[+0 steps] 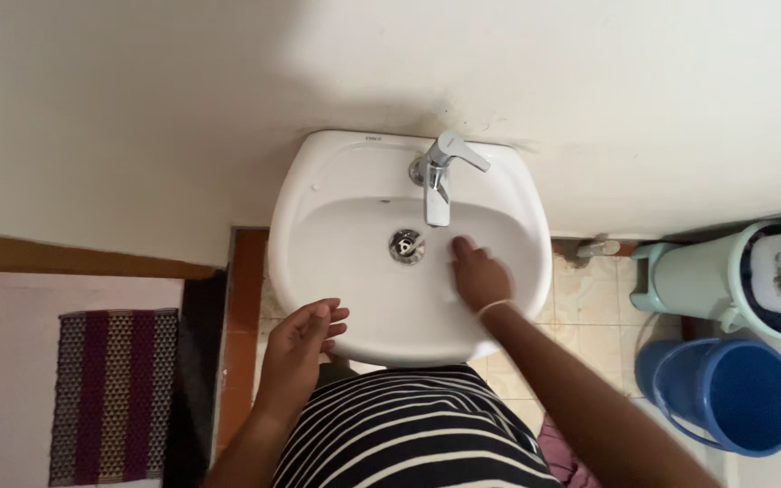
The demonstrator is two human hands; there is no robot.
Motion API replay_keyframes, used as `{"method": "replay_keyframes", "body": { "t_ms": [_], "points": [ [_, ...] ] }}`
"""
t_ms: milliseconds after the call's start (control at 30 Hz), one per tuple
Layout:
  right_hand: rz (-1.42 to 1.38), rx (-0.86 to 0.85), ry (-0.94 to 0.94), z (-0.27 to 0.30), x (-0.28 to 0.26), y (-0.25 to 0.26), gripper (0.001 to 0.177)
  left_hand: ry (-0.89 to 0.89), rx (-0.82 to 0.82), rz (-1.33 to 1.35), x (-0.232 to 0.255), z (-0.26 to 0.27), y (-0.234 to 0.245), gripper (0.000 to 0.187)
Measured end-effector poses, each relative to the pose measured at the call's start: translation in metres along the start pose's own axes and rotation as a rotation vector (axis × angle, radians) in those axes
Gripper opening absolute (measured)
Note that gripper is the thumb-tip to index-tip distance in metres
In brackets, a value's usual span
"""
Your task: The person scrubs the inside of a white bathroom sink using a red brush. They clean the basin, the drain area, and the faucet fixture thoroughly.
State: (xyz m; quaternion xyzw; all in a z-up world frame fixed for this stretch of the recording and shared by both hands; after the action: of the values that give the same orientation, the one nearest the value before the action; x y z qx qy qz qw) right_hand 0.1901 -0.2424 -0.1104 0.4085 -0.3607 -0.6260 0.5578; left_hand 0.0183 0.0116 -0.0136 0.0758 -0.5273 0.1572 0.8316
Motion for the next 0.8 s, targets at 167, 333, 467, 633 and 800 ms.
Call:
{"method": "replay_keyframes", "body": {
  "t_ms": [167, 333, 467, 633, 800],
  "points": [
    [-0.287, -0.128, 0.170, 0.036, -0.066, -0.029, 0.046, -0.072, -0.021, 0.018, 0.000, 0.002, -0.006, 0.055],
    [-0.360, -0.137, -0.077, 0.005, -0.043, -0.046, 0.061, -0.015, 0.015, -0.008, 0.005, 0.002, -0.005, 0.056],
    [-1.096, -0.135, -0.430, -0.032, 0.001, -0.072, 0.059, -0.007, 0.040, -0.011, 0.002, 0.005, -0.001, 0.056],
    [-1.736, -0.466, -0.554, -0.047, -0.006, -0.093, 0.045, 0.023, 0.066, -0.016, 0.001, 0.003, -0.002, 0.054],
    [-1.900, -0.693, -0.436, -0.037, -0.054, -0.090, 0.030, 0.015, 0.053, -0.042, 0.005, 0.002, -0.008, 0.054]
  ]
}}
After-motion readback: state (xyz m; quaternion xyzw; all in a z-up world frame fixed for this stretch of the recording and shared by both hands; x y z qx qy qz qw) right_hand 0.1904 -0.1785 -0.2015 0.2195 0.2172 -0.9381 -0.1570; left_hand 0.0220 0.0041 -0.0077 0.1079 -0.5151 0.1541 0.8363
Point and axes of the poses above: each hand's wrist, its own z-axis away from the middle knuckle, its own y-axis out of the back of the hand, x = y × z, the point moved 2 cm from there along -z, towards the middle knuckle, and after that the axes turned 12 degrees about -y, right-handed, at the moved point
